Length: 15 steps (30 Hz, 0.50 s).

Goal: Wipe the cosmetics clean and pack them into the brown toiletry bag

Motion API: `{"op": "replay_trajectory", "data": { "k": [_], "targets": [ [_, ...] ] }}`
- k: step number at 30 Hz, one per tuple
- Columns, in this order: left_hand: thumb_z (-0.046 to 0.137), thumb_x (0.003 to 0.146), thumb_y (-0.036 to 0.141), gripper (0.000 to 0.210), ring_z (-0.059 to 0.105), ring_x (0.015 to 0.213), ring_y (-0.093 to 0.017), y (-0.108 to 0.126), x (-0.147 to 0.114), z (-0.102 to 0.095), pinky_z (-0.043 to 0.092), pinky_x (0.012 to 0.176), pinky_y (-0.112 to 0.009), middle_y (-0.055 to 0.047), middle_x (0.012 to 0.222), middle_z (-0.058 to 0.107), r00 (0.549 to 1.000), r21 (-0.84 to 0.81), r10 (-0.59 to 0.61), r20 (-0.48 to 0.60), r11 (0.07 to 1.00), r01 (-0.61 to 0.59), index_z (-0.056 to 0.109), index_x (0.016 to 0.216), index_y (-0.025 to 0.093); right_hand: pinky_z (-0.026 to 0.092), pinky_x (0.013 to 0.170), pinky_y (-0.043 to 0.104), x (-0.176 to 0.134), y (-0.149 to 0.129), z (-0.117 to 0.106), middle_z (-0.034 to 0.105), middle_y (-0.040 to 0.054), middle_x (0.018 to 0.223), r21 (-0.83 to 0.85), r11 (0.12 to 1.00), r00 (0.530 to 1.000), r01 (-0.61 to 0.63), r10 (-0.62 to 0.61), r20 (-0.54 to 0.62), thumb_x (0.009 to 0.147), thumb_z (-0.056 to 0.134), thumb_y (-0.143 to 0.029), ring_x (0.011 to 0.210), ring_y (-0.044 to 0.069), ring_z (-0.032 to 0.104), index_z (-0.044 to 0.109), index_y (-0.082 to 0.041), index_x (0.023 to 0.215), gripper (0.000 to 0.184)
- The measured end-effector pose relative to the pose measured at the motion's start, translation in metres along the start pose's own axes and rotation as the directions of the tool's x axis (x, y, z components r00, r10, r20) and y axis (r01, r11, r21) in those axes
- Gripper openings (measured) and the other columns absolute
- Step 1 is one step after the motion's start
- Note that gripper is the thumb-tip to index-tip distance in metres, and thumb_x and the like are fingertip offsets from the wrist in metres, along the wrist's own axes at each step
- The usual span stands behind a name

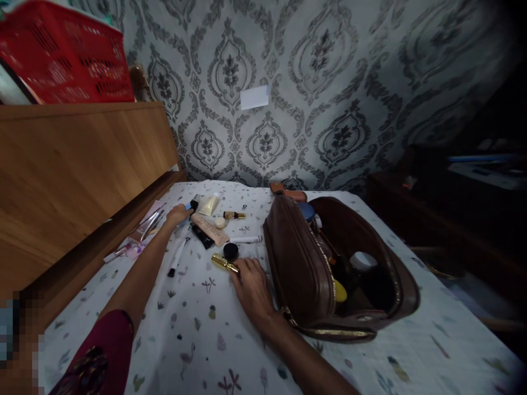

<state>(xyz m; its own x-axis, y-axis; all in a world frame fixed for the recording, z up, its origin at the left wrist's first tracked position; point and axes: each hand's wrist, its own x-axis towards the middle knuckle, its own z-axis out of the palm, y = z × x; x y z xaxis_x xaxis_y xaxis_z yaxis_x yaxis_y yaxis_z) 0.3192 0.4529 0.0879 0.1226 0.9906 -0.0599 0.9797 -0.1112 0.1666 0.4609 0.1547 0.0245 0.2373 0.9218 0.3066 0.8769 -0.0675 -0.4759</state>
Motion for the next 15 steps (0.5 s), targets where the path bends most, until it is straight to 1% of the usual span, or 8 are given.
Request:
{"op": "replay_trajectory", "data": {
  "k": [4,6,8,9,10,11,13,15],
  "targets": [
    [0.036,0.099,0.05,0.049,0.062,0.108,-0.035,-0.009,-0.041,0.006,0.051,0.084,-0.044,-0.022,0.116,0.064,0.993,0.012,0.07,-0.095,0.998,-0.069,0.055,0.121,0.01,0.039,0.083,0.033,0.0,0.0,0.0,0.066,0.007,0.099,0.01,1.0,1.0,-0.016,0.016,0.003,0.091,0.059,-0.015,0.096,0.024,0.055,0.063,-0.019,0.095,0.007],
    [0.039,0.098,0.048,0.044,0.062,0.108,-0.03,-0.019,-0.07,0.013,0.049,0.088,-0.04,-0.017,0.119,0.063,0.975,0.022,0.181,-0.131,0.983,-0.18,0.053,0.125,0.015,0.039,0.082,0.033,0.001,0.001,0.001,0.066,0.007,0.099,0.015,1.0,1.0,-0.027,0.027,0.0,0.089,0.06,-0.015,0.096,0.024,0.054,0.064,-0.019,0.095,0.008],
    [0.049,0.093,0.044,0.033,0.062,0.107,-0.023,-0.034,-0.097,0.018,0.047,0.092,-0.033,-0.008,0.116,0.063,0.934,0.032,0.343,-0.099,0.939,-0.342,0.058,0.117,0.024,0.039,0.082,0.033,0.001,0.001,0.002,0.066,0.0069,0.098,0.027,0.999,1.0,-0.025,0.025,-0.008,0.089,0.06,-0.014,0.096,0.024,0.054,0.063,-0.019,0.095,0.008],
    [0.051,0.091,0.041,0.028,0.061,0.106,-0.023,-0.042,-0.107,0.019,0.047,0.091,-0.033,-0.007,0.114,0.063,0.883,0.068,0.466,-0.06,0.884,-0.463,0.061,0.111,0.025,0.039,0.082,0.033,0.001,0.001,0.003,0.066,0.0069,0.098,0.035,0.999,1.0,-0.024,0.024,-0.01,0.089,0.06,-0.015,0.096,0.024,0.054,0.063,-0.019,0.095,0.008],
    [0.054,0.089,0.036,0.022,0.06,0.108,-0.023,-0.05,-0.114,0.019,0.047,0.091,-0.033,-0.007,0.115,0.062,0.863,0.104,0.504,-0.042,0.861,-0.498,0.062,0.107,0.025,0.039,0.081,0.033,0.001,0.002,0.003,0.066,0.0068,0.098,0.043,0.999,1.0,-0.023,0.024,-0.011,0.089,0.059,-0.015,0.095,0.024,0.054,0.063,-0.019,0.095,0.008],
    [0.056,0.087,0.03,0.019,0.059,0.111,-0.025,-0.056,-0.118,0.017,0.047,0.092,-0.034,-0.008,0.117,0.061,0.86,0.143,0.509,-0.033,0.854,-0.5,0.064,0.104,0.025,0.039,0.081,0.033,0.001,0.002,0.003,0.066,0.0069,0.098,0.05,0.998,1.0,-0.025,0.026,-0.01,0.089,0.059,-0.015,0.095,0.024,0.054,0.063,-0.019,0.095,0.008],
    [0.055,0.084,0.019,0.02,0.056,0.117,-0.029,-0.063,-0.117,0.011,0.047,0.094,-0.039,-0.013,0.121,0.061,0.892,0.201,0.45,-0.045,0.878,-0.434,0.065,0.101,0.022,0.039,0.082,0.033,0.001,0.002,0.003,0.066,0.0071,0.098,0.054,0.998,0.999,-0.033,0.033,-0.005,0.089,0.058,-0.015,0.095,0.024,0.055,0.063,-0.019,0.095,0.008],
    [0.053,0.083,0.015,0.023,0.057,0.117,-0.033,-0.059,-0.109,0.007,0.047,0.093,-0.042,-0.017,0.117,0.063,0.915,0.211,0.399,-0.053,0.901,-0.38,0.065,0.103,0.019,0.039,0.082,0.033,0.002,0.002,0.002,0.066,0.0073,0.098,0.053,0.998,0.999,-0.038,0.038,0.0,0.089,0.057,-0.014,0.096,0.025,0.055,0.063,-0.019,0.095,0.01]
  ]
}}
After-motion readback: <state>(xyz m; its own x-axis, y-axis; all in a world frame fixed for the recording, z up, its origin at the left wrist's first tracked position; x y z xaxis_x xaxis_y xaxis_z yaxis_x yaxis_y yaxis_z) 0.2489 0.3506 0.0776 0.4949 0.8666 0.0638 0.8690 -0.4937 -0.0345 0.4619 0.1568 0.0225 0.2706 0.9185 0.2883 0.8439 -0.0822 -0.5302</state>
